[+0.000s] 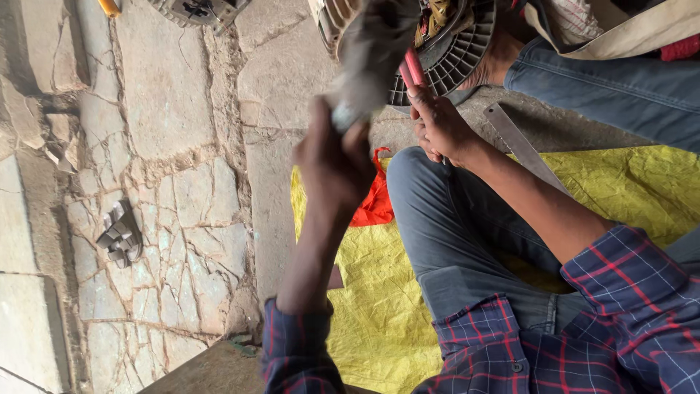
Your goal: The person sits on a yellow tarp and uses a hammer and metal rod to repeatedly strike a circular motor component. They briefly switch to pliers to adjust a part inside the component, then resume hammering. The work continues with repeated strikes and occasional repositioning of the rod.
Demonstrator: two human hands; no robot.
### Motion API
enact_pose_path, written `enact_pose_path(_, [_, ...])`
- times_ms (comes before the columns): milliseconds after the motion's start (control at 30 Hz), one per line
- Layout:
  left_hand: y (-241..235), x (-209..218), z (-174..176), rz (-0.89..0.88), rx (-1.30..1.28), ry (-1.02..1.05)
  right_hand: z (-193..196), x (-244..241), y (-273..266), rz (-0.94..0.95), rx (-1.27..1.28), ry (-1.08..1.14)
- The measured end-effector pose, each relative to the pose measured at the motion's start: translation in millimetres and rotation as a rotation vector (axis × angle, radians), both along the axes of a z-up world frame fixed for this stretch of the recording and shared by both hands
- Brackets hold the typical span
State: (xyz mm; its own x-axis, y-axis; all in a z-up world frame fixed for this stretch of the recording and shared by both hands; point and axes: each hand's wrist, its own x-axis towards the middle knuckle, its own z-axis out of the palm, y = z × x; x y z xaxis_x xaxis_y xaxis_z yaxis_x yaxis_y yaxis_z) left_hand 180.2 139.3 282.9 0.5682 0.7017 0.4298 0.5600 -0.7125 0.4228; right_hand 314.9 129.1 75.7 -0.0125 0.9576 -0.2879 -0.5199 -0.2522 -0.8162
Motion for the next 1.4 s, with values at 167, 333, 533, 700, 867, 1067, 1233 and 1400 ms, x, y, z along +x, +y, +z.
enact_pose_path(167, [60, 17, -45, 0.169, -0.079, 0.480, -2, 1, 15, -0.081, 0.025, -0.102])
enact_pose_path(333, [19, -27, -24, 0.233, -0.070, 0.519, -14, 19, 2, -0.112, 0.018, -0.020])
enact_pose_path(533, [-14, -47, 9, 0.117, -0.029, -0.150, 2, 14, -9, 0.012, -0.049, -0.418])
enact_pose_path(700, [-26, -52, -10, 0.098, -0.013, -0.536, 16, 9, -21, -0.067, 0.040, -0.430])
enact_pose_path(867, [-5, -4, -77, 0.134, -0.367, -0.632, -4, 7, -21, -0.243, 0.161, -0.648])
enact_pose_path(1067, [15, -12, -110, 0.248, -0.400, 0.025, -4, -2, -21, -0.130, -0.091, -0.637])
enact_pose_path(1233, [-12, -43, -73, 0.107, -0.348, -0.339, 4, 9, -15, -0.180, -0.010, -0.746])
enact_pose_path(1400, [-14, -28, -65, 0.062, -0.326, -0.768, -5, 25, -8, -0.166, -0.033, -0.752])
